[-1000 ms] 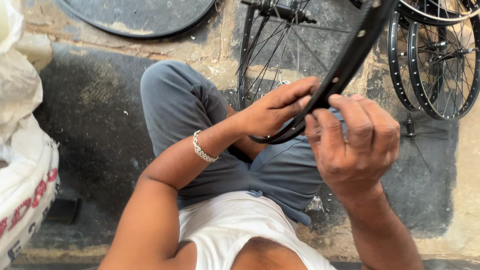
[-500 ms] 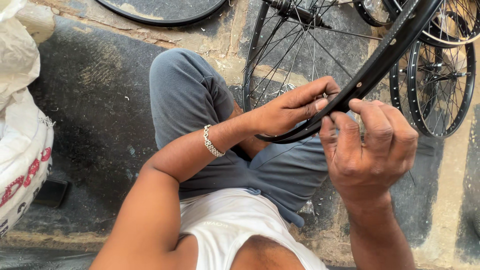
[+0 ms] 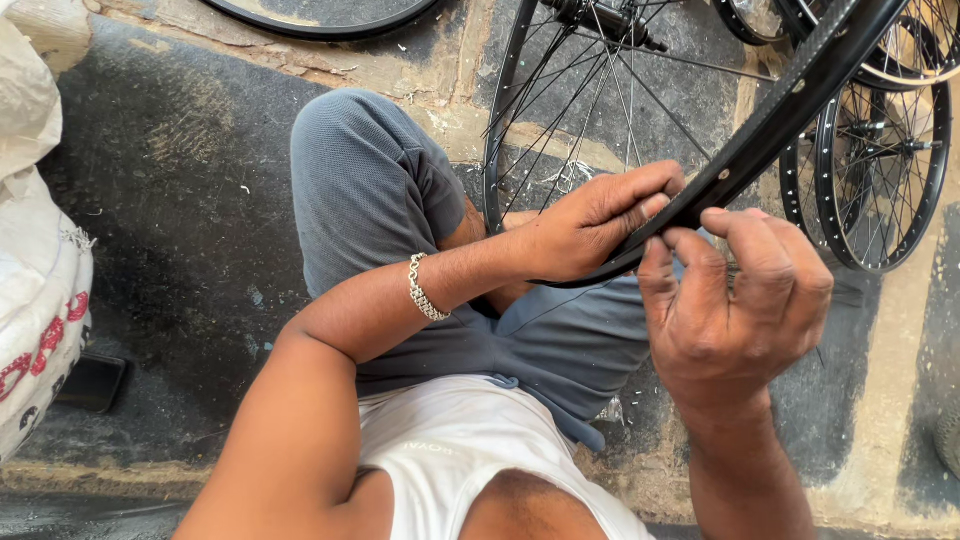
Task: The person inserts metal spokes into the holes of a bicycle wheel rim and secures them by hand using small threaded nuts.
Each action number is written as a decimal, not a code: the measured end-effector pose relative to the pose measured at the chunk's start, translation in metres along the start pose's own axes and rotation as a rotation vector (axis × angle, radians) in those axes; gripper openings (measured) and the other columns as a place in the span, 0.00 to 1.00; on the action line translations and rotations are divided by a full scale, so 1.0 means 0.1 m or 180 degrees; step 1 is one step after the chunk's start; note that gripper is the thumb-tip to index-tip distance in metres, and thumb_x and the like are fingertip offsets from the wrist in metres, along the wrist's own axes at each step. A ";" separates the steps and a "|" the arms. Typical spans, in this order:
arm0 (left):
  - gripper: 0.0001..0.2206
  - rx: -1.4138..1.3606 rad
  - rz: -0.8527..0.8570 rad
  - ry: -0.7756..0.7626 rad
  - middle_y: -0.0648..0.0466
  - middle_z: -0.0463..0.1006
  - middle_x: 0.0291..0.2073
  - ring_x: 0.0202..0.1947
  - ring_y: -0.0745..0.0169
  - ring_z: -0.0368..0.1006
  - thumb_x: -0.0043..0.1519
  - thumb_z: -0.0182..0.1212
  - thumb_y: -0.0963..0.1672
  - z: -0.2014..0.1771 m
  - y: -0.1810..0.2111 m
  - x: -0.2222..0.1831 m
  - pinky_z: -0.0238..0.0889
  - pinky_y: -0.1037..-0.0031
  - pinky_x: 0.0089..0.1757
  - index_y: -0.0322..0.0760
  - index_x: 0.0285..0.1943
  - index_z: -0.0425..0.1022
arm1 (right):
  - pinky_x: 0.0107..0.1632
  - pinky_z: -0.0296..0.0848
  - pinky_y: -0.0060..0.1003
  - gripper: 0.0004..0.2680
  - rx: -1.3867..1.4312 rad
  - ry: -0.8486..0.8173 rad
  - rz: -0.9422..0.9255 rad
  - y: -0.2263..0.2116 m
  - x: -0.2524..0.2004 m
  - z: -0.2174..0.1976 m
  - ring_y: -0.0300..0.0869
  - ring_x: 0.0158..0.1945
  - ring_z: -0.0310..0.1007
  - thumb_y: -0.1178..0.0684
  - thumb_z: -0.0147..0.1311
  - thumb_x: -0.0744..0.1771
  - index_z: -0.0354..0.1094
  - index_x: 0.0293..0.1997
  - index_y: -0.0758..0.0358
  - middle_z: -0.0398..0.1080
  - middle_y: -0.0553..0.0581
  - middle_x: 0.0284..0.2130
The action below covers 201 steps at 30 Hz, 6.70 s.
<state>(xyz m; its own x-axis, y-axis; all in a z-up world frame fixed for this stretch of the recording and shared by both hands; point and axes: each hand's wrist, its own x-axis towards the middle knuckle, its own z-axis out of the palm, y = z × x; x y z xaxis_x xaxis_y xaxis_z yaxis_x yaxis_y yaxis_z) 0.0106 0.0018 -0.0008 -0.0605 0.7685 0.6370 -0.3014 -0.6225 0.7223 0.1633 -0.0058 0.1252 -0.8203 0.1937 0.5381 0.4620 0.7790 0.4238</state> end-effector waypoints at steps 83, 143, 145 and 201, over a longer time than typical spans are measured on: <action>0.13 -0.1029 -0.1169 0.1168 0.52 0.82 0.35 0.34 0.66 0.78 0.70 0.54 0.48 -1.19 -0.96 0.06 0.73 0.73 0.40 0.36 0.38 0.74 | 0.44 0.76 0.30 0.17 0.4665 0.0715 0.2446 -0.23 -0.53 1.19 0.39 0.35 0.71 0.64 0.56 0.77 0.46 0.70 0.66 0.67 0.56 0.35; 0.05 0.3149 -0.1516 0.2225 0.52 0.79 0.34 0.32 0.63 0.78 0.59 0.66 0.37 -1.10 -0.91 -0.13 0.74 0.73 0.33 0.34 0.35 0.73 | 0.30 0.70 0.23 0.04 0.4809 0.0294 0.2623 -0.18 -0.34 1.03 0.30 0.28 0.73 0.61 0.56 0.71 0.72 0.48 0.70 0.78 0.59 0.40; 0.06 0.3770 -0.1338 0.2075 0.49 0.77 0.39 0.36 0.61 0.78 0.58 0.67 0.38 -1.09 -0.88 -0.14 0.74 0.72 0.37 0.32 0.33 0.72 | 0.31 0.70 0.23 0.04 0.4793 0.0305 0.2626 -0.18 -0.33 1.02 0.30 0.28 0.73 0.61 0.57 0.72 0.73 0.48 0.70 0.78 0.58 0.40; 0.13 0.2102 -0.0176 0.0592 0.39 0.71 0.36 0.32 0.53 0.66 0.79 0.56 0.40 -1.01 -0.27 -0.37 0.64 0.69 0.39 0.22 0.42 0.66 | 0.48 0.71 0.55 0.07 0.1959 -0.1790 0.3539 -0.14 -4.69 1.96 0.64 0.46 0.71 0.59 0.60 0.68 0.66 0.45 0.67 0.70 0.68 0.39</action>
<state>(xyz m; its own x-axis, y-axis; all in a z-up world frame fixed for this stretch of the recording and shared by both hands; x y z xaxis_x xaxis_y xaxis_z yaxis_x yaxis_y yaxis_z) -0.0746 0.0051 -0.0715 -0.2417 0.7777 0.5803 0.3307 -0.4962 0.8027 0.4758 0.0096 -0.2757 -0.2162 0.9752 -0.0468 0.8540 0.1656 -0.4932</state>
